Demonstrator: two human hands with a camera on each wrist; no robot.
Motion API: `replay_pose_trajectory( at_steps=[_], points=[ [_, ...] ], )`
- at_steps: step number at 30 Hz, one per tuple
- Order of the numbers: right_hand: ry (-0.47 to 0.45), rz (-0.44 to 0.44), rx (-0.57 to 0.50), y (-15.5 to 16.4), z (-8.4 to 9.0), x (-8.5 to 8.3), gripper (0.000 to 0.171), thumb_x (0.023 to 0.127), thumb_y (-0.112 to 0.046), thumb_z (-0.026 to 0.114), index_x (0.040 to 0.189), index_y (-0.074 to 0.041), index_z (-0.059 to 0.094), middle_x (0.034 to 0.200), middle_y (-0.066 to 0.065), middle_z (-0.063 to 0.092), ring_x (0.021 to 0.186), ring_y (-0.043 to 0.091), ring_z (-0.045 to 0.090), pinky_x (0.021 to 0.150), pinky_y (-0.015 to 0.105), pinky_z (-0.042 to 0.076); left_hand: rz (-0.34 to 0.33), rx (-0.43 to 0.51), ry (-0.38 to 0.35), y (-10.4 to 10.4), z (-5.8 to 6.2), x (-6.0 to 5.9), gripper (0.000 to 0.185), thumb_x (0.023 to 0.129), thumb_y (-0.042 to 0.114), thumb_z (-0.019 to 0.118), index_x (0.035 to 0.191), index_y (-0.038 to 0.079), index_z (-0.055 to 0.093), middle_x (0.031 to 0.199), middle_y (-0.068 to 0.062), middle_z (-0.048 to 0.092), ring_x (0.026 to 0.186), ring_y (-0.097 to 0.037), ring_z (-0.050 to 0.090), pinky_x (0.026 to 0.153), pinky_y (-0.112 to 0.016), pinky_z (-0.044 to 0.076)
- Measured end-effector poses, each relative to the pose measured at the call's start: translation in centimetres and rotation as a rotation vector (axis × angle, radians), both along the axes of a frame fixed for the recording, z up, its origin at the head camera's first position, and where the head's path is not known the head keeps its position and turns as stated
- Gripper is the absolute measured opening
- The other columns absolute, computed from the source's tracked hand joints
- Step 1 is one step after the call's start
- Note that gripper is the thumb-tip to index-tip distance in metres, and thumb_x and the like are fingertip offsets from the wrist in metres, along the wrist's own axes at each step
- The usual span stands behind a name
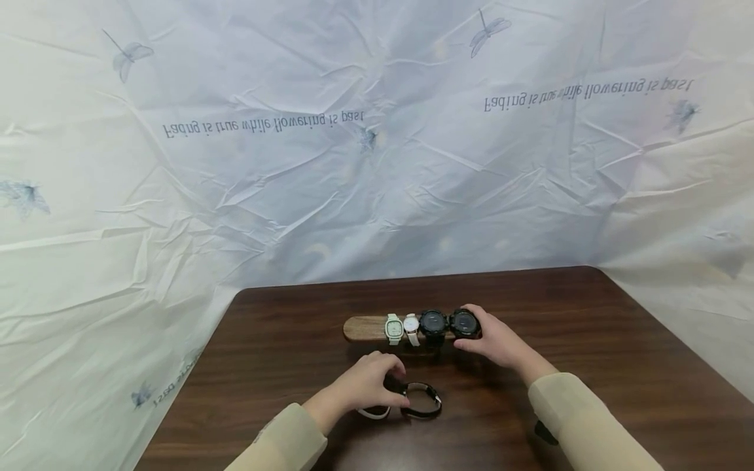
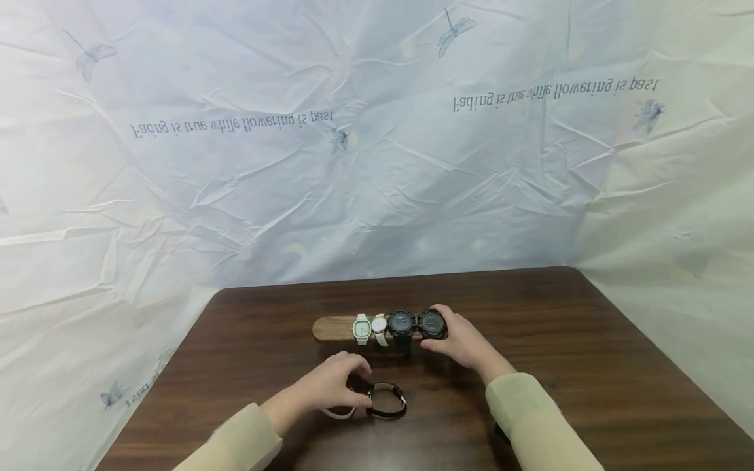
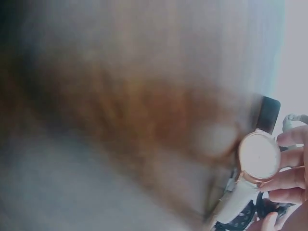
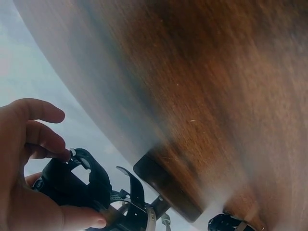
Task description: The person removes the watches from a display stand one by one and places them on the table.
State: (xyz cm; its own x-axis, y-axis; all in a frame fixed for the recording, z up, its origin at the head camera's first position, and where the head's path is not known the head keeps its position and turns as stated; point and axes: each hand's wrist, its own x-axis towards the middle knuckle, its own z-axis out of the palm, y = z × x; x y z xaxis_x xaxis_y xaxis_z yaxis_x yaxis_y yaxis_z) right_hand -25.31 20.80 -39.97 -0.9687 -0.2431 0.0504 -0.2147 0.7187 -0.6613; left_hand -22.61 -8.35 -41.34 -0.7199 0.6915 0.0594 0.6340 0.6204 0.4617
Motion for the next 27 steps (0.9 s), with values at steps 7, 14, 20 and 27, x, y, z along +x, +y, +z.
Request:
replay_pose_trajectory(
  at_steps=[7, 14, 20, 27],
  points=[
    [-0.003, 0.003, -0.001, 0.0, 0.0, 0.0, 0.086, 0.069, -0.052, 0.064, 0.134, -0.014, 0.024, 0.116, 0.011, 0.045, 0.088, 0.016, 0.054, 0.069, 0.037, 0.044, 0.035, 0.054, -0.044, -0.7, 1.0, -0.3, 0.045, 0.072, 0.050, 0.063, 0.104, 0.019, 0.055, 0.094, 0.015, 0.051, 0.091, -0.008, 0.045, 0.075, -0.029, 0.040],
    [-0.004, 0.001, 0.009, 0.0, 0.1, -0.1, 0.084, 0.069, -0.052, 0.064, 0.134, -0.015, 0.024, 0.119, 0.011, 0.044, 0.094, 0.019, 0.053, 0.071, 0.039, 0.044, 0.060, 0.103, 0.008, -1.2, 1.7, -0.5, 0.042, 0.074, 0.047, 0.062, 0.102, 0.016, 0.056, 0.094, 0.014, 0.052, 0.093, -0.013, 0.048, 0.076, -0.028, 0.041],
    [-0.001, -0.010, 0.037, -0.1, 0.2, 0.0, 0.082, 0.071, -0.049, 0.064, 0.134, -0.016, 0.025, 0.124, 0.014, 0.041, 0.102, 0.026, 0.049, 0.074, 0.043, 0.043, 0.061, 0.114, 0.110, -1.3, 1.9, -0.8, 0.040, 0.075, 0.045, 0.063, 0.099, 0.014, 0.058, 0.093, 0.011, 0.054, 0.091, -0.013, 0.050, 0.078, -0.027, 0.040],
    [-0.006, -0.018, 0.044, -0.1, 0.1, 0.0, 0.081, 0.072, -0.048, 0.064, 0.135, -0.017, 0.024, 0.125, 0.014, 0.039, 0.104, 0.028, 0.048, 0.074, 0.044, 0.042, 0.073, 0.138, 0.109, -1.5, 2.2, -1.2, 0.037, 0.075, 0.045, 0.062, 0.100, 0.017, 0.057, 0.095, 0.008, 0.055, 0.093, -0.015, 0.051, 0.077, -0.029, 0.042]
  ],
)
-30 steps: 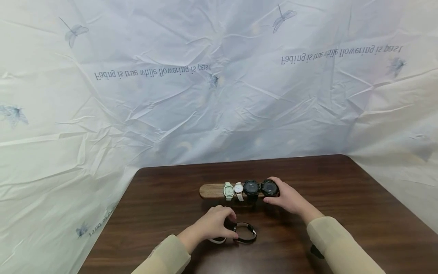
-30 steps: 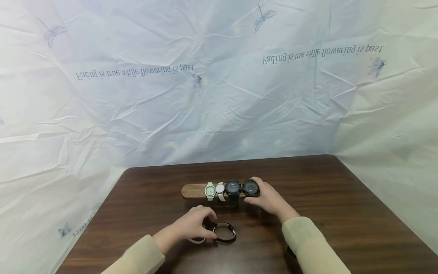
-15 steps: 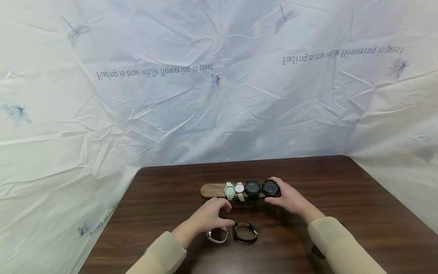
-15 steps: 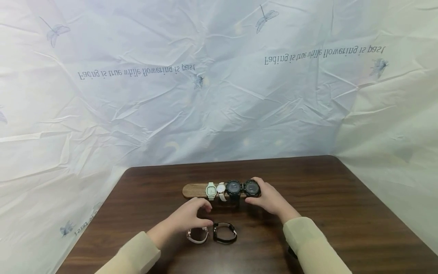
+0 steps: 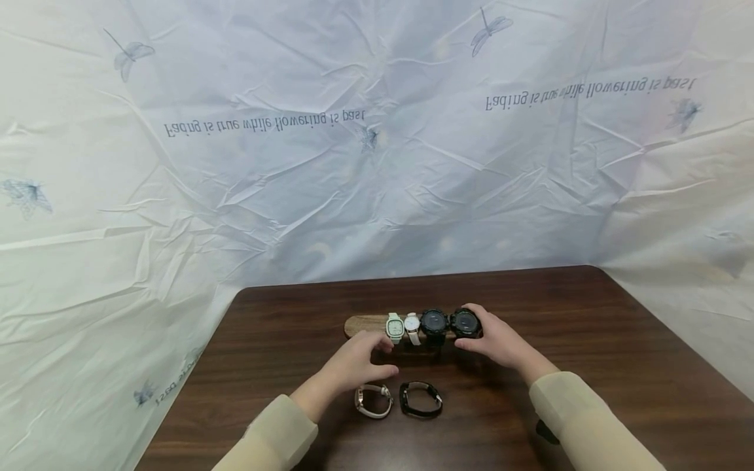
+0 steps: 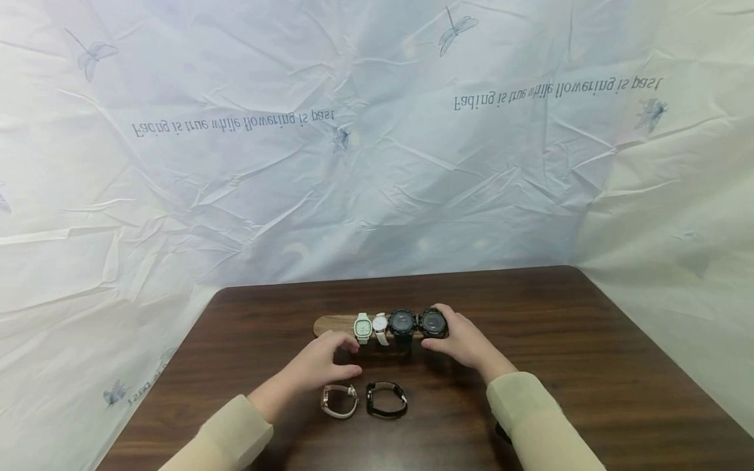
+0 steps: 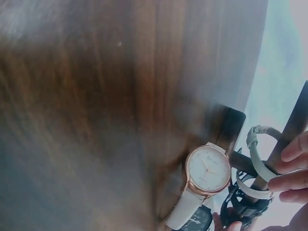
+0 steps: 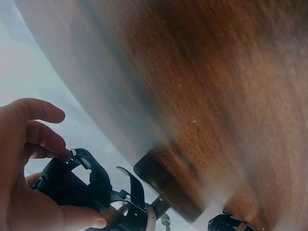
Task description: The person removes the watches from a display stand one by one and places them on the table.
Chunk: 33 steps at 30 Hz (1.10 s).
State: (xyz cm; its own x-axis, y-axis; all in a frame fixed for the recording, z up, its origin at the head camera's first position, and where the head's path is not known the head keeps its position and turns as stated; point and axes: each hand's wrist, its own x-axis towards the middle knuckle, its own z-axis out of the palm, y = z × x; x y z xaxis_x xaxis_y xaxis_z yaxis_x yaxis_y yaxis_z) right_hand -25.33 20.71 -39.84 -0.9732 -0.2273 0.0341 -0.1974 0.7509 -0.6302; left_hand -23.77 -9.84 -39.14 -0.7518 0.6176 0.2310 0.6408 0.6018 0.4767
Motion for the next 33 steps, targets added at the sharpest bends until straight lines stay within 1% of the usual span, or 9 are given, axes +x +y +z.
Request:
replay_pose_trajectory(
  at_steps=[4, 8, 11, 16, 20, 22, 27, 29, 33],
  points=[
    [0.002, 0.003, -0.009, 0.0, 0.0, 0.0, 0.082, 0.071, -0.048, 0.064, 0.135, -0.016, 0.024, 0.123, 0.014, 0.041, 0.102, 0.026, 0.049, 0.073, 0.043, 0.043, 0.014, 0.043, -0.014, 0.0, 0.4, -0.2, 0.038, 0.076, 0.043, 0.062, 0.101, 0.015, 0.057, 0.096, 0.006, 0.055, 0.092, -0.014, 0.052, 0.079, -0.029, 0.042],
    [0.011, 0.016, -0.028, 0.0, 0.1, 0.1, 0.083, 0.070, -0.050, 0.064, 0.134, -0.014, 0.025, 0.120, 0.013, 0.043, 0.099, 0.024, 0.051, 0.073, 0.042, 0.043, 0.060, 0.072, -0.013, -0.1, 0.8, -0.6, 0.040, 0.076, 0.042, 0.062, 0.104, 0.014, 0.057, 0.096, 0.007, 0.055, 0.092, -0.012, 0.051, 0.080, -0.028, 0.042],
    [0.011, 0.017, -0.029, -0.1, 0.1, 0.1, 0.084, 0.069, -0.051, 0.064, 0.134, -0.014, 0.025, 0.120, 0.013, 0.043, 0.099, 0.024, 0.051, 0.073, 0.042, 0.043, 0.096, 0.079, 0.009, -0.1, 1.0, -0.8, 0.039, 0.076, 0.043, 0.063, 0.103, 0.016, 0.056, 0.095, 0.009, 0.054, 0.091, -0.010, 0.049, 0.079, -0.029, 0.041],
    [0.009, 0.007, -0.010, 0.0, 0.0, 0.0, 0.086, 0.069, -0.053, 0.063, 0.135, -0.014, 0.024, 0.124, 0.014, 0.041, 0.103, 0.026, 0.049, 0.074, 0.044, 0.042, 0.115, 0.101, 0.038, -0.2, 1.3, -1.3, 0.032, 0.076, 0.038, 0.065, 0.098, 0.017, 0.057, 0.094, 0.007, 0.054, 0.089, -0.014, 0.049, 0.076, -0.031, 0.041],
    [0.011, 0.015, -0.010, 0.0, 0.0, -0.2, 0.085, 0.069, -0.053, 0.063, 0.135, -0.015, 0.024, 0.123, 0.013, 0.042, 0.102, 0.025, 0.049, 0.075, 0.043, 0.043, 0.134, 0.098, 0.041, -0.4, 1.3, -1.6, 0.031, 0.076, 0.035, 0.065, 0.099, 0.017, 0.057, 0.095, 0.007, 0.053, 0.088, -0.014, 0.048, 0.075, -0.030, 0.041],
    [0.006, 0.020, -0.007, 0.0, 0.0, -0.3, 0.086, 0.069, -0.054, 0.063, 0.135, -0.015, 0.024, 0.123, 0.012, 0.042, 0.102, 0.025, 0.049, 0.075, 0.043, 0.043, 0.139, 0.089, 0.051, -0.5, 1.3, -1.8, 0.032, 0.076, 0.035, 0.066, 0.101, 0.017, 0.057, 0.098, 0.007, 0.052, 0.089, -0.013, 0.047, 0.075, -0.030, 0.041],
    [0.001, 0.024, 0.000, 0.2, 0.1, -0.3, 0.088, 0.068, -0.055, 0.062, 0.135, -0.014, 0.023, 0.124, 0.014, 0.040, 0.102, 0.026, 0.049, 0.074, 0.044, 0.043, 0.133, 0.079, 0.105, -0.4, 1.2, -2.4, 0.041, 0.073, 0.035, 0.068, 0.106, 0.014, 0.054, 0.103, 0.005, 0.050, 0.092, -0.013, 0.046, 0.077, -0.032, 0.040],
    [0.001, 0.023, -0.002, 0.3, 0.1, -0.3, 0.087, 0.069, -0.054, 0.063, 0.135, -0.014, 0.023, 0.124, 0.014, 0.040, 0.102, 0.027, 0.049, 0.074, 0.044, 0.042, 0.134, 0.083, 0.104, -0.3, 1.2, -2.6, 0.046, 0.072, 0.036, 0.069, 0.108, 0.013, 0.052, 0.105, 0.003, 0.050, 0.094, -0.013, 0.046, 0.078, -0.032, 0.040],
    [0.008, 0.032, 0.005, 0.2, 0.0, -0.5, 0.085, 0.071, -0.051, 0.063, 0.135, -0.014, 0.023, 0.124, 0.014, 0.041, 0.102, 0.026, 0.049, 0.075, 0.044, 0.042, 0.153, 0.075, 0.094, -0.2, 0.9, -3.0, 0.051, 0.070, 0.037, 0.070, 0.110, 0.014, 0.051, 0.106, 0.003, 0.049, 0.093, -0.015, 0.047, 0.083, -0.038, 0.036]
  ],
)
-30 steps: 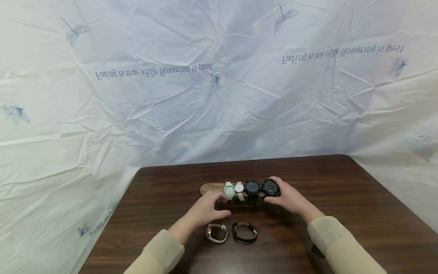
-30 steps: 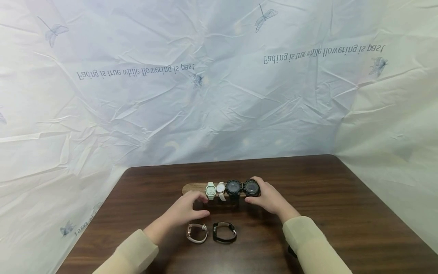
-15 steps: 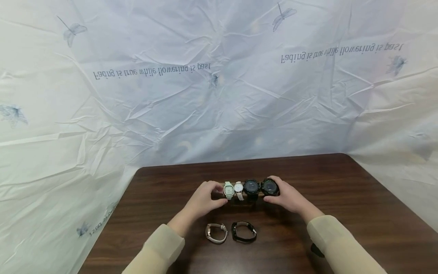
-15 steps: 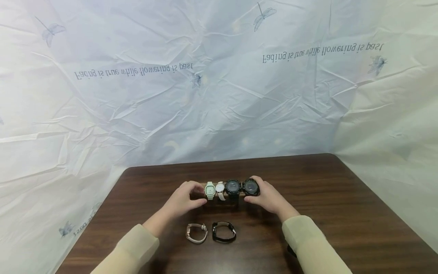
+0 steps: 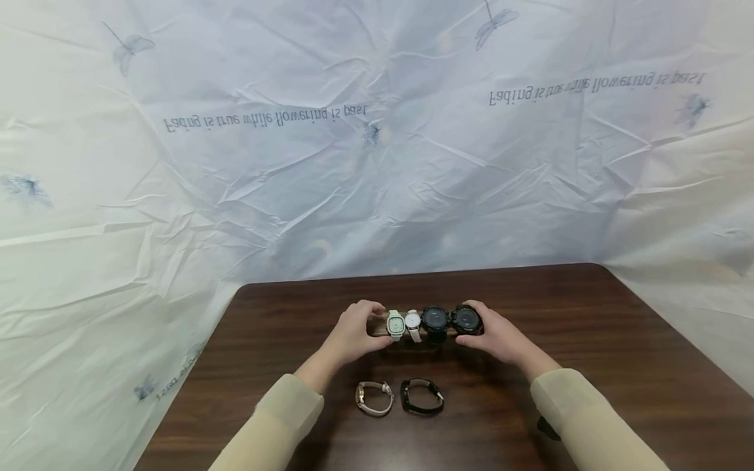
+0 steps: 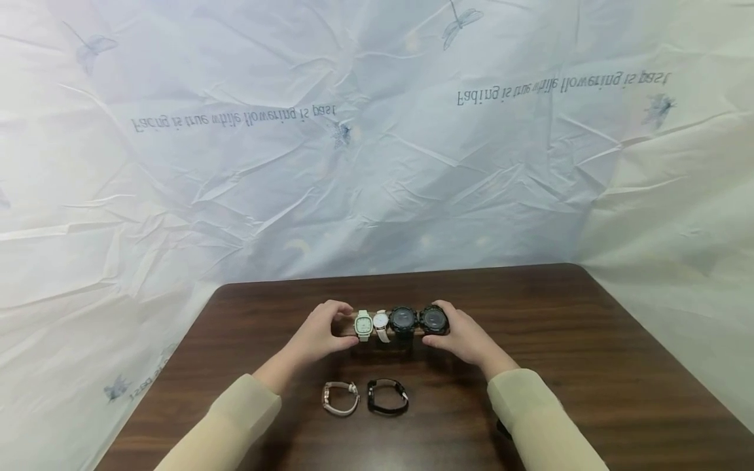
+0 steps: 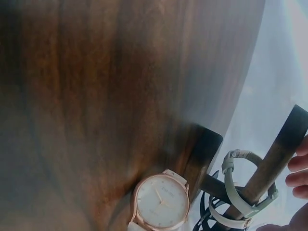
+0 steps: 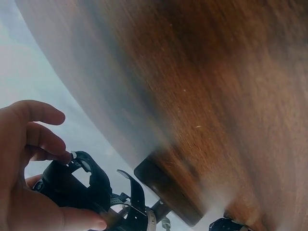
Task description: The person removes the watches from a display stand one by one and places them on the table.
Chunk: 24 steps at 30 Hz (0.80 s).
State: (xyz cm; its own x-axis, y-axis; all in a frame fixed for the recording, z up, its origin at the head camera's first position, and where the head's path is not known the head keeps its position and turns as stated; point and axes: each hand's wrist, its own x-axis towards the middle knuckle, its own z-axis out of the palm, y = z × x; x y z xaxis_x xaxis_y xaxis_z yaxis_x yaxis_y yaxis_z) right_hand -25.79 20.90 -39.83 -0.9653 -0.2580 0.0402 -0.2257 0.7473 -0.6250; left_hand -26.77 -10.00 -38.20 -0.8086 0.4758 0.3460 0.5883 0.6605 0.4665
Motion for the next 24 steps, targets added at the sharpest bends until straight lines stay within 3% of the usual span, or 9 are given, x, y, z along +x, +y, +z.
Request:
replay_pose_trajectory(
  at_steps=[5, 14, 18, 24],
  points=[
    [0.006, -0.001, 0.005, -0.1, -0.1, -0.1, 0.081, 0.073, -0.047, 0.064, 0.135, -0.014, 0.024, 0.124, 0.014, 0.040, 0.102, 0.027, 0.049, 0.074, 0.044, 0.042, 0.012, -0.034, 0.022, 0.2, -0.2, -0.4, 0.052, 0.069, 0.040, 0.070, 0.112, 0.016, 0.051, 0.108, 0.004, 0.049, 0.092, -0.015, 0.047, 0.084, -0.045, 0.031],
    [0.000, -0.003, 0.007, 0.0, 0.1, 0.0, 0.083, 0.071, -0.049, 0.064, 0.135, -0.014, 0.024, 0.124, 0.015, 0.040, 0.104, 0.028, 0.048, 0.075, 0.044, 0.042, -0.007, -0.063, 0.043, 1.0, -0.7, -0.6, 0.049, 0.071, 0.040, 0.069, 0.112, 0.021, 0.050, 0.112, 0.006, 0.047, 0.099, -0.018, 0.042, 0.082, -0.044, 0.030],
    [-0.007, -0.003, 0.010, -0.1, 0.2, 0.0, 0.083, 0.071, -0.050, 0.063, 0.135, -0.016, 0.023, 0.126, 0.016, 0.038, 0.106, 0.030, 0.046, 0.075, 0.045, 0.041, 0.016, -0.075, 0.055, 1.2, -1.0, -0.7, 0.049, 0.071, 0.040, 0.069, 0.113, 0.023, 0.050, 0.115, 0.007, 0.047, 0.101, -0.018, 0.041, 0.081, -0.044, 0.030],
    [-0.007, -0.006, 0.007, -0.2, 0.2, 0.1, 0.080, 0.072, -0.047, 0.064, 0.135, -0.016, 0.024, 0.125, 0.016, 0.039, 0.105, 0.029, 0.047, 0.075, 0.045, 0.042, 0.029, -0.128, 0.121, 1.5, -1.1, -0.6, 0.048, 0.070, 0.040, 0.069, 0.111, 0.024, 0.050, 0.114, 0.007, 0.047, 0.099, -0.019, 0.042, 0.078, -0.044, 0.032]
  ],
)
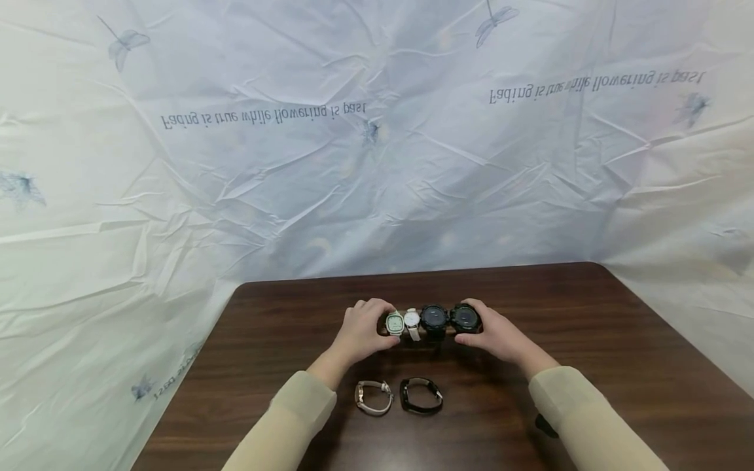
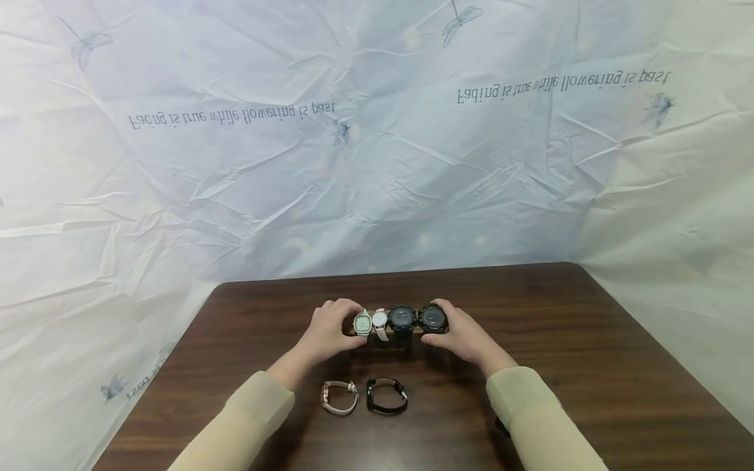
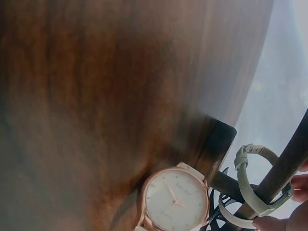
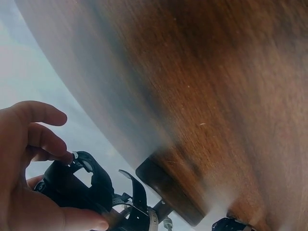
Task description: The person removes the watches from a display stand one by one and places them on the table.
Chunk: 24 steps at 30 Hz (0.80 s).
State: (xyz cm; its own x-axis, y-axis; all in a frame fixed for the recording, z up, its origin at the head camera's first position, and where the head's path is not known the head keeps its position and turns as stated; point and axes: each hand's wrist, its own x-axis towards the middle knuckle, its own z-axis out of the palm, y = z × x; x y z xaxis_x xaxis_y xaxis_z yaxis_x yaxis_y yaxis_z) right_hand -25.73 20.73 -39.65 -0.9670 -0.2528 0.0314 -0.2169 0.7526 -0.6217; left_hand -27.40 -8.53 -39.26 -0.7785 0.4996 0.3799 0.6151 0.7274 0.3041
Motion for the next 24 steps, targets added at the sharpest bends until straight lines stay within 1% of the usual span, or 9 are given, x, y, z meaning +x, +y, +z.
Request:
replay_pose_trajectory(
  at_steps=[5, 9, 12, 15, 19, 24],
  points=[
    [0.004, 0.005, -0.014, -0.02, 0.02, 0.03, 0.081, 0.072, -0.048, 0.064, 0.134, -0.016, 0.025, 0.121, 0.014, 0.042, 0.101, 0.027, 0.049, 0.073, 0.044, 0.043, -0.003, -0.066, 0.063, 0.11, -0.14, -0.05, 0.048, 0.069, 0.041, 0.070, 0.110, 0.024, 0.050, 0.113, 0.009, 0.047, 0.096, -0.016, 0.042, 0.075, -0.039, 0.033],
    [0.003, 0.001, -0.013, 0.05, -0.01, -0.01, 0.081, 0.072, -0.048, 0.064, 0.134, -0.015, 0.024, 0.122, 0.014, 0.041, 0.102, 0.027, 0.049, 0.074, 0.044, 0.042, -0.009, -0.072, 0.092, 0.14, -0.12, -0.17, 0.047, 0.069, 0.039, 0.070, 0.109, 0.024, 0.051, 0.112, 0.008, 0.047, 0.094, -0.015, 0.043, 0.074, -0.036, 0.034],
    [0.003, 0.002, -0.016, 0.09, -0.06, -0.06, 0.082, 0.071, -0.049, 0.064, 0.134, -0.016, 0.024, 0.122, 0.014, 0.041, 0.102, 0.027, 0.049, 0.074, 0.044, 0.042, -0.015, -0.071, 0.101, 0.12, -0.06, -0.24, 0.046, 0.070, 0.038, 0.070, 0.109, 0.024, 0.051, 0.112, 0.008, 0.047, 0.093, -0.014, 0.043, 0.074, -0.036, 0.034],
    [0.001, 0.000, -0.013, 0.12, -0.12, -0.09, 0.082, 0.070, -0.051, 0.064, 0.134, -0.017, 0.024, 0.122, 0.014, 0.041, 0.102, 0.027, 0.049, 0.074, 0.044, 0.042, -0.020, -0.074, 0.095, 0.09, 0.04, -0.26, 0.046, 0.070, 0.038, 0.070, 0.109, 0.023, 0.051, 0.111, 0.008, 0.047, 0.094, -0.014, 0.043, 0.074, -0.036, 0.034],
    [-0.002, -0.004, -0.011, 0.12, -0.13, -0.04, 0.081, 0.071, -0.050, 0.064, 0.134, -0.017, 0.024, 0.123, 0.014, 0.041, 0.102, 0.027, 0.049, 0.074, 0.044, 0.043, -0.026, -0.082, 0.087, 0.11, 0.17, -0.35, 0.047, 0.070, 0.037, 0.070, 0.111, 0.023, 0.052, 0.112, 0.007, 0.047, 0.095, -0.015, 0.043, 0.074, -0.036, 0.034],
    [-0.004, -0.006, -0.016, 0.05, -0.15, 0.01, 0.080, 0.072, -0.048, 0.064, 0.134, -0.017, 0.024, 0.123, 0.013, 0.041, 0.102, 0.027, 0.049, 0.074, 0.044, 0.043, -0.028, -0.107, 0.102, 0.09, 0.26, -0.44, 0.047, 0.070, 0.038, 0.069, 0.111, 0.022, 0.053, 0.111, 0.007, 0.048, 0.093, -0.015, 0.043, 0.073, -0.036, 0.035]
  ],
)
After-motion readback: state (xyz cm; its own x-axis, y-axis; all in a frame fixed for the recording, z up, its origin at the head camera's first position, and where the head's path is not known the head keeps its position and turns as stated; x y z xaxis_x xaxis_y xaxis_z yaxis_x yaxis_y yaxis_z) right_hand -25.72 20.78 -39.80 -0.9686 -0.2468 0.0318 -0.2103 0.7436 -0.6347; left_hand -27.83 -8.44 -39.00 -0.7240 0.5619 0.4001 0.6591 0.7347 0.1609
